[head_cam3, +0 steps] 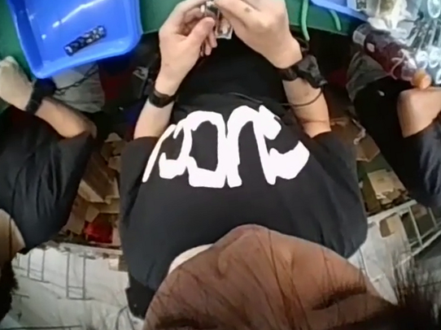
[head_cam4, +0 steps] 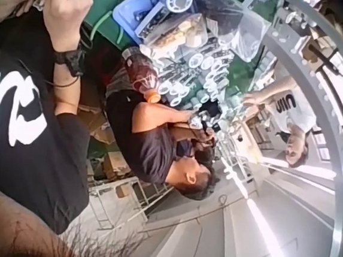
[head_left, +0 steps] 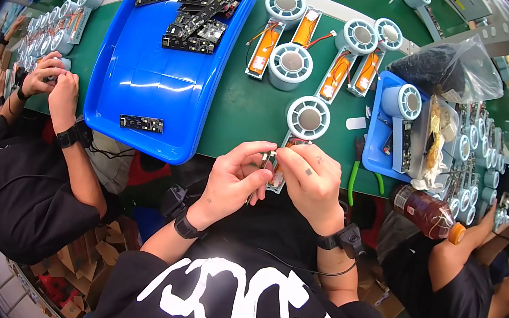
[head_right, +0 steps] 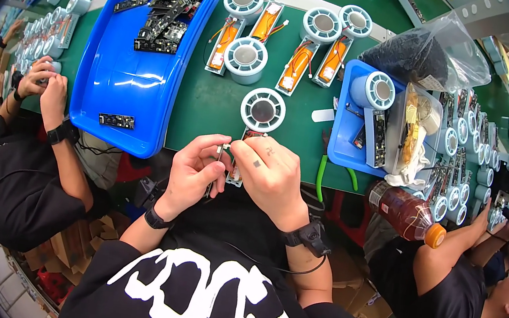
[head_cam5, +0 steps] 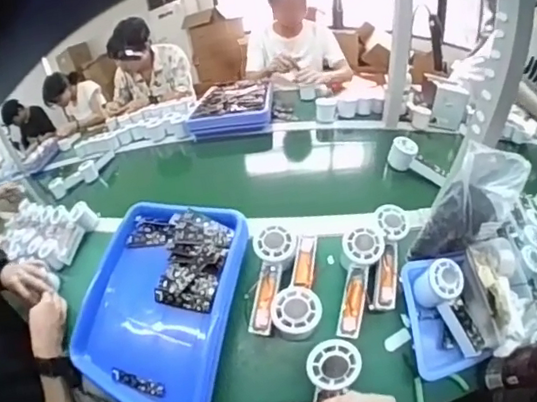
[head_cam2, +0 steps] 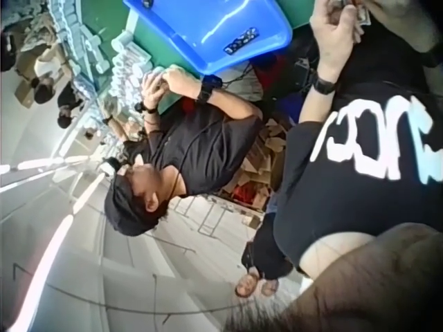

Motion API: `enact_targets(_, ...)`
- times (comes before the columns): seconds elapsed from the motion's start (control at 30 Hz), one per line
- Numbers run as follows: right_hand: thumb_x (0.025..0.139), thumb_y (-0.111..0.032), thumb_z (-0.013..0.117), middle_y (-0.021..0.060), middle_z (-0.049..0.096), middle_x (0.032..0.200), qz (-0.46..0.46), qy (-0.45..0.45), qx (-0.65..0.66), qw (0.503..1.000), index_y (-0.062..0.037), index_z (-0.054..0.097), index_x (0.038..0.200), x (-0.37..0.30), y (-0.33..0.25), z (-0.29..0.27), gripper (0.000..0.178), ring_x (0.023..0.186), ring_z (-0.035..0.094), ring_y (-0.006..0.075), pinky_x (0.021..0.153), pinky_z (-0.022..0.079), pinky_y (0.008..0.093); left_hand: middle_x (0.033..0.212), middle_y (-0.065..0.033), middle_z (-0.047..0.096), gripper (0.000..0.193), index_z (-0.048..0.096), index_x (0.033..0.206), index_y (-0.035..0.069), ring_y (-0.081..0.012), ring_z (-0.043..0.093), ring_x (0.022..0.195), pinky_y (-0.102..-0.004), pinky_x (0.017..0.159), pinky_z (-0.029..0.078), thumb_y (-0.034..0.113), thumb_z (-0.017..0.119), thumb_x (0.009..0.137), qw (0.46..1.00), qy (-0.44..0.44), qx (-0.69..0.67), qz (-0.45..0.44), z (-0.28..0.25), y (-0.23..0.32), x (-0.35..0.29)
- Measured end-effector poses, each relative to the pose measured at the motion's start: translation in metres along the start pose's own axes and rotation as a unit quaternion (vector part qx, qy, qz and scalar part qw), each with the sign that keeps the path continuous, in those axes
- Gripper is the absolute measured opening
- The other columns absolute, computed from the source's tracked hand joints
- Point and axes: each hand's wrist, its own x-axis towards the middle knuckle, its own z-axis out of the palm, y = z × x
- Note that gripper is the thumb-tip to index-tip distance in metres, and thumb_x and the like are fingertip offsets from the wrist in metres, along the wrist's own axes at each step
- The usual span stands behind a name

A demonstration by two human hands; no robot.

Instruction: The person picks up a circuit board from a blue tray, connects it to the wires of a handheld fan, and presses the board into the fan handle. They then place the assembled fan on the table and repeat the process with a new fan.

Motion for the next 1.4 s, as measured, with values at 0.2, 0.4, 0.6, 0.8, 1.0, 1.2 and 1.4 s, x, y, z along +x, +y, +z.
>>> enact_targets(0.2,0.072,0.006,0.078,0.0069,0.067,0.081,-0.022,-0.020,-0.027,0.999,-0.0020,0.071,0.094,-0.001,0.003,-0.003,0.025,0.066,0.066,0.0241,0.056,0.052,0.0336,0.094,-0.0095,0.066,0.042,0.054,0.140,0.004,-0.0108,0.065,0.062,-0.0225,0.046,0.050,0.003,0.064,0.099,1.000,0.012,0.004,-0.011,0.001,0.003,0.002)
enact_targets(0.4,0.071,0.006,0.078,0.0057,0.066,0.080,-0.021,-0.020,-0.018,0.999,-0.0020,0.070,0.094,0.001,0.006,-0.002,0.025,0.066,0.066,0.0235,0.055,0.052,0.0334,0.094,-0.0144,0.068,0.037,0.054,0.138,0.000,-0.0139,0.064,0.057,-0.0229,0.044,0.047,0.002,0.058,0.101,1.000,0.017,0.021,-0.013,0.003,0.005,0.005)
enact_targets(0.6,0.072,0.004,0.079,0.0056,0.064,0.078,-0.040,-0.047,-0.037,0.997,-0.0018,0.070,0.095,0.005,0.003,-0.006,0.026,0.066,0.067,0.0235,0.055,0.052,0.0338,0.090,-0.0127,0.068,0.032,0.057,0.136,0.001,-0.0117,0.062,0.055,-0.0220,0.044,0.045,0.004,0.055,0.104,0.999,0.019,0.049,0.005,-0.003,0.001,0.005)
enact_targets(0.8,0.075,-0.002,0.081,0.0053,0.066,0.079,-0.058,-0.093,-0.006,0.994,-0.0035,0.069,0.094,0.008,0.011,-0.010,0.023,0.067,0.068,0.0228,0.055,0.051,0.0335,0.086,-0.0108,0.069,0.027,0.063,0.130,0.000,-0.0095,0.060,0.053,-0.0207,0.044,0.043,0.005,0.054,0.105,0.997,0.032,0.068,0.009,-0.003,0.004,0.005)
enact_targets(1.0,0.077,-0.010,0.085,0.0041,0.069,0.081,-0.053,-0.108,-0.024,0.992,-0.0071,0.069,0.092,0.012,0.014,-0.017,0.022,0.068,0.069,0.0210,0.054,0.050,0.0319,0.084,-0.0084,0.071,0.025,0.068,0.125,0.001,-0.0079,0.059,0.053,-0.0203,0.045,0.043,0.004,0.055,0.104,0.981,0.006,0.181,0.073,-0.009,0.008,0.007)
enact_targets(1.2,0.077,-0.015,0.086,0.0039,0.070,0.082,-0.057,-0.123,0.000,0.991,-0.0082,0.069,0.092,0.014,0.021,-0.016,0.023,0.065,0.068,0.0207,0.054,0.050,0.0309,0.079,-0.0056,0.070,0.026,0.069,0.123,0.002,-0.0081,0.061,0.054,-0.0229,0.049,0.047,-0.001,0.060,0.099,0.985,0.001,0.168,0.049,-0.011,0.011,0.007)
enact_targets(1.4,0.077,-0.013,0.086,0.0052,0.070,0.082,-0.066,-0.122,0.018,0.990,-0.0075,0.070,0.094,0.011,0.024,-0.021,0.024,0.064,0.068,0.0212,0.053,0.050,0.0309,0.083,-0.0071,0.071,0.025,0.068,0.125,0.003,-0.0083,0.060,0.056,-0.0208,0.047,0.044,0.002,0.058,0.102,0.981,-0.034,0.179,0.061,-0.012,0.009,0.010)
